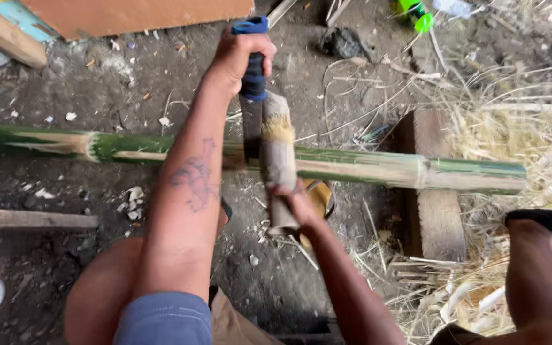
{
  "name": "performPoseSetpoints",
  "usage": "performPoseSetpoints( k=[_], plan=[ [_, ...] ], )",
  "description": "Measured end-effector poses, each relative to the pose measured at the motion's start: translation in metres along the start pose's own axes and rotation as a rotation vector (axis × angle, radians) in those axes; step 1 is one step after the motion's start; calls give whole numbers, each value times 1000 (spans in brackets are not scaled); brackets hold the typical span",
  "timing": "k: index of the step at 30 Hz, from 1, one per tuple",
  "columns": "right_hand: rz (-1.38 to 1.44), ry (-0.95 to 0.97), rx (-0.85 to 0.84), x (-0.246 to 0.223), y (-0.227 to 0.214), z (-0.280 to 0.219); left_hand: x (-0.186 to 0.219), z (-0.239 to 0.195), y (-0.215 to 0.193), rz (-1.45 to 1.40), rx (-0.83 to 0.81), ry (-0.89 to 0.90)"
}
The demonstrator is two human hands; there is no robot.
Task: The person uses a machete and a wooden mallet to split a long green bamboo pole lengthwise. They repeatedly strike the machete blade with the mallet to drive it through the bamboo, then pull the blade out and reposition it to continue splitting the pole.
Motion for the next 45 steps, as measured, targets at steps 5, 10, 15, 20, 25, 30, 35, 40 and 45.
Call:
performPoseSetpoints(
  k=[5, 10, 15, 20, 25, 30, 35, 40, 45],
  plan=[
    [148, -114, 9, -19, -91, -3, 23, -48, -82, -363, 175, -21],
    [89, -450, 379, -61, -88, -8, 11, -76, -139, -653, 440, -5],
    [-146, -218, 47, -31, 56, 18, 7, -54, -97, -361, 322, 56],
    [-234, -189, -113, -29, -11, 10, 43, -71, -70, -263, 300, 109],
    [-584, -79, 66, 0, -127, -62, 26, -73, 36, 75, 238, 167],
    [-511, -11, 287, 8, -171, -108, 5, -79, 192, 811, 301, 276],
    [-11, 2, 367, 22, -204, -110, -16, -104, 307, 446, 128, 287],
    [57, -235, 641, 26, -293, -127, -20, -107, 366, 46, -82, 262],
    [285, -346, 660, 35, -439, -183, -36, -84, 334, -152, -191, 154]
  ],
)
Point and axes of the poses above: each hand's wrist, its own z-axis towards the middle knuckle, its own y-axis out of the palm, x = y × z, the point moved 3 cm from there along z, towards the middle knuckle, and after that the axes turned 1 degree about y, right-handed, at the moved point
